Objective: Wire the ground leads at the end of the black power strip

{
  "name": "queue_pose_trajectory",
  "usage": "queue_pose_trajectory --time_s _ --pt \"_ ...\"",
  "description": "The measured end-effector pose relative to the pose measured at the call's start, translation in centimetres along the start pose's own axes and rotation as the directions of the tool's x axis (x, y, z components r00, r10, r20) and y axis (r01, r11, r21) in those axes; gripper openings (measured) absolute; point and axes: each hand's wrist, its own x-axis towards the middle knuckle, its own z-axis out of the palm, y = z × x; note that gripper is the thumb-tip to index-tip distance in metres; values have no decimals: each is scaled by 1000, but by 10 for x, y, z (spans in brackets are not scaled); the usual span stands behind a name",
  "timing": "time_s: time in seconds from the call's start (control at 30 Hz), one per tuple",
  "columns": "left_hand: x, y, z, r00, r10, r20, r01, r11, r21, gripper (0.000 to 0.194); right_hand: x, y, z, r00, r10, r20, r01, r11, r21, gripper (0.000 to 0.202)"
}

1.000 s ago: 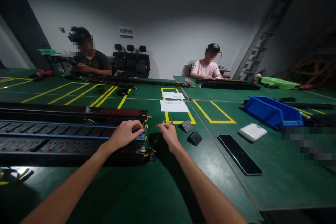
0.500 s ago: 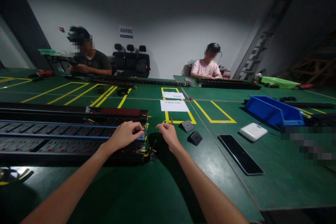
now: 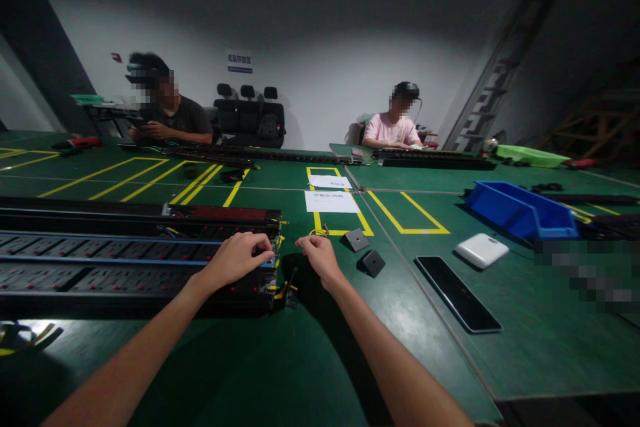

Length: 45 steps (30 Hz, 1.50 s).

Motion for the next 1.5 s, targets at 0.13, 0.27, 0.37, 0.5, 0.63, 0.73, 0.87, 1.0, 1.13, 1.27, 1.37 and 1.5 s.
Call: queue_pose_trajectory --time_s 0.13,0.27,0.37,0.5,0.63,0.73,0.87,1.0,1.13,1.27,1.37,1.5 --pt "1 -1 1 1000 -5 8 5 1000 1 15 1 1 0 1000 -10 8 10 1000 -8 34" --pt "1 -2 2 1000 -6 11 6 1000 1 15 2 3 1 1000 -14 5 14 1000 -20 34" --pt "1 -2 2 1000 -1 10 1 1000 1 15 2 2 1 1000 -1 15 1 1000 -23 33" --pt "1 -2 2 1000 -13 16 13 1000 8 15 -2 -8 -11 977 47 206 -39 998 -42 29" --pt "1 -2 2 1000 -3 11 3 1000 9 15 -7 -22 -34 800 -3 600 47 997 -58 27" --pt "1 -3 3 1000 4 0 -4 1000 7 17 -9 -28 -47 731 -52 681 150 985 -85 32" --pt "1 -5 6 1000 9 -14 -9 1000 7 16 -13 -30 -48 677 -118 726 337 927 -164 50" --pt "0 -6 8 1000 1 -23 -1 1000 8 15 -17 -30 -38 618 -138 774 436 879 -191 36" --pt "1 -6 8 1000 12 -26 -12 1000 6 15 -19 -27 -32 596 -152 788 433 887 -157 25" --pt "1 -6 8 1000 7 -15 -7 1000 4 15 -17 -23 -31 605 -176 777 454 878 -154 21" --pt "1 -5 7 1000 2 -15 -2 1000 2 15 -16 -21 -31 614 -184 767 461 873 -160 19" --pt "1 -5 7 1000 11 -22 -11 1000 8 14 -16 -21 -32 616 -164 771 447 879 -169 20"
